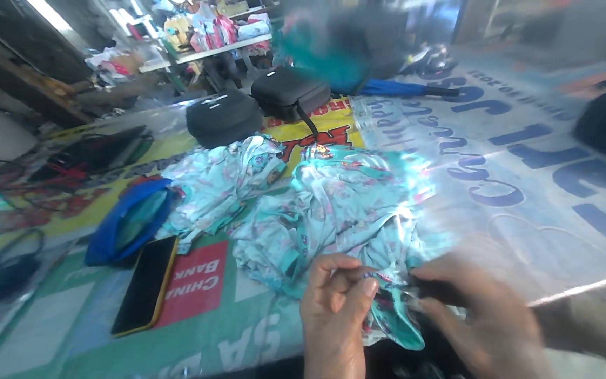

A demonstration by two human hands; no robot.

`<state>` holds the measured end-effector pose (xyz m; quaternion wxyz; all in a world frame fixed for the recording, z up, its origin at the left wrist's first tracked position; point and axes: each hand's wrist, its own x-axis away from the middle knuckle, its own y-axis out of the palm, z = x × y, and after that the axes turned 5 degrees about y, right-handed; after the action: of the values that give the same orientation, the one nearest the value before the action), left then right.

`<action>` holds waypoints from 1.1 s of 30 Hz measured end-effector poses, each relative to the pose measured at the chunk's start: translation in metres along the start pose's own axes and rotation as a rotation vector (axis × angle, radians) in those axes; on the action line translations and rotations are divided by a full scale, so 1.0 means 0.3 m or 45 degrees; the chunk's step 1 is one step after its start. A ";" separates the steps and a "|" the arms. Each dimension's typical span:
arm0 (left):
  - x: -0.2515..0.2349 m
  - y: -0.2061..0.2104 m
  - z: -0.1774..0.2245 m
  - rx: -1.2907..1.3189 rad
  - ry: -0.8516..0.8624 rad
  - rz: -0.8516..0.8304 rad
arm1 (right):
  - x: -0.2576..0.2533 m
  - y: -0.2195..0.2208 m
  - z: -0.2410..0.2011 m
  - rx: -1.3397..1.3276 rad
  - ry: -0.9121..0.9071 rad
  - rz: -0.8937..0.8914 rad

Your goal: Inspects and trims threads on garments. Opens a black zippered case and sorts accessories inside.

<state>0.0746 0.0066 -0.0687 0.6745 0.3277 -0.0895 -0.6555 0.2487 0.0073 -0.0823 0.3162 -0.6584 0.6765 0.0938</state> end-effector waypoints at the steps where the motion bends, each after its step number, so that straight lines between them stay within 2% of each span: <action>1: -0.001 0.002 0.002 0.014 -0.019 0.030 | 0.003 -0.002 -0.008 0.097 -0.013 0.012; 5: 0.001 0.007 0.004 0.027 -0.030 0.042 | 0.006 0.005 -0.019 0.300 -0.072 0.097; 10: 0.001 0.008 0.008 0.021 -0.051 0.050 | -0.001 0.018 -0.025 0.397 -0.126 0.129; 26: -0.006 0.010 0.008 0.065 -0.081 0.047 | -0.015 0.032 -0.012 0.358 -0.171 0.161; 29: -0.006 0.007 0.008 0.055 -0.087 0.048 | -0.015 0.034 -0.005 0.276 -0.157 0.147; 33: -0.007 0.004 0.006 0.068 -0.074 0.052 | -0.019 0.044 -0.007 -0.156 -0.022 0.075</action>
<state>0.0744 0.0079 -0.0660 0.6760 0.3244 -0.1334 -0.6481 0.2353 0.0124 -0.0812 0.2781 -0.6555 0.6859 0.1501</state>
